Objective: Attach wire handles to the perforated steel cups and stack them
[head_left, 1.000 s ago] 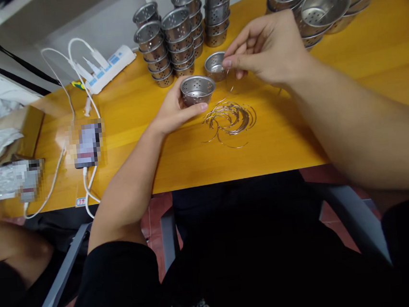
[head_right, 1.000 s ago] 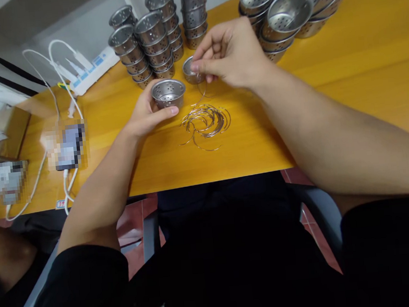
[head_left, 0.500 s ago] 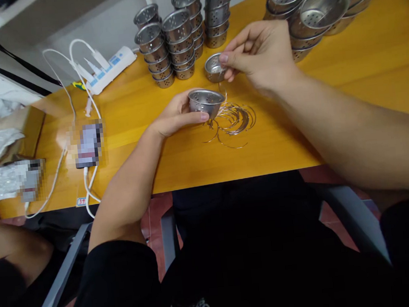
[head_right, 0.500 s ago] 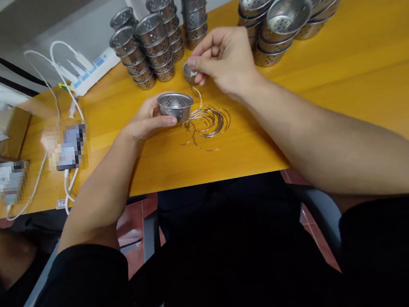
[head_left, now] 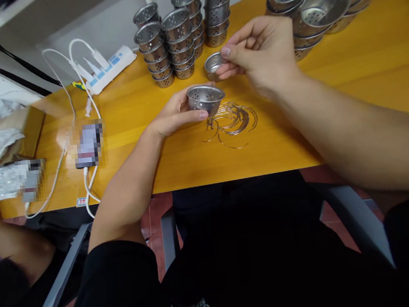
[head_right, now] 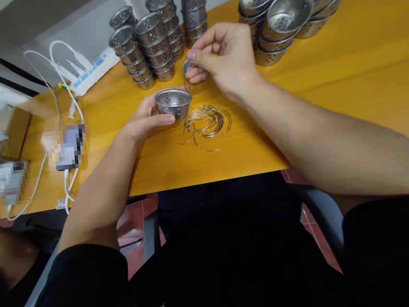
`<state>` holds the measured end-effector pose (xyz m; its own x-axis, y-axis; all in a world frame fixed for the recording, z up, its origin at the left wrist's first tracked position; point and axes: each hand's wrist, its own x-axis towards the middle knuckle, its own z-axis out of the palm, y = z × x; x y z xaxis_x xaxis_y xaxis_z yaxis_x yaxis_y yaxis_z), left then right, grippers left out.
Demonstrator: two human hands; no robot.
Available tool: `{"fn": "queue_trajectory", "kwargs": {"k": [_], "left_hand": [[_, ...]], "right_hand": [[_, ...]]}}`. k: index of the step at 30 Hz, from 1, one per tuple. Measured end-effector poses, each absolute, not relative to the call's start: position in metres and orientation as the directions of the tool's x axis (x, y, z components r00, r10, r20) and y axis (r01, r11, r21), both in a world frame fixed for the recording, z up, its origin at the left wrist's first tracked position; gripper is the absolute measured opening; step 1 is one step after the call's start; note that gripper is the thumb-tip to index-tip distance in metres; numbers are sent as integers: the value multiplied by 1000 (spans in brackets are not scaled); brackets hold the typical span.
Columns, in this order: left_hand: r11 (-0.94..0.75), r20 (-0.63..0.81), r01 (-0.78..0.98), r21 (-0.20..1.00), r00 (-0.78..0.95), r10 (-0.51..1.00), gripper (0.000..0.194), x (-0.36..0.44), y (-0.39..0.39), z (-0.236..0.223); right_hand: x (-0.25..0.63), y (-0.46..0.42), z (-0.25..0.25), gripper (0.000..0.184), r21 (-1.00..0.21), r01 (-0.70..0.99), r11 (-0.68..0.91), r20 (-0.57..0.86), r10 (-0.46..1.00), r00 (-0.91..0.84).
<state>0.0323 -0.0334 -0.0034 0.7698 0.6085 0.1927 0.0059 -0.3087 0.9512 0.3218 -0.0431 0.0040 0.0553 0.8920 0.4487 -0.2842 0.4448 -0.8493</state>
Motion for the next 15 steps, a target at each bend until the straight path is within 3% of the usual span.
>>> {"fn": "queue_trajectory", "kwargs": {"k": [3, 6, 10, 15], "left_hand": [[-326, 202, 3, 946, 778, 595, 105, 33, -30, -7], [-349, 216, 26, 937, 741, 636, 109, 31, -25, -13], [-449, 301, 41, 892, 689, 659, 112, 28, -12, -22], [-646, 428, 98, 757, 673, 604, 120, 28, -7, -22]], "right_hand": [[321, -40, 1, 80, -868, -290, 403, 407, 912, 49], [325, -39, 2, 75, -886, -255, 388, 394, 919, 30], [338, -41, 7, 57, -899, -139, 415, 430, 896, -108], [345, -45, 3, 25, -845, 157, 511, 455, 842, -290]]}}
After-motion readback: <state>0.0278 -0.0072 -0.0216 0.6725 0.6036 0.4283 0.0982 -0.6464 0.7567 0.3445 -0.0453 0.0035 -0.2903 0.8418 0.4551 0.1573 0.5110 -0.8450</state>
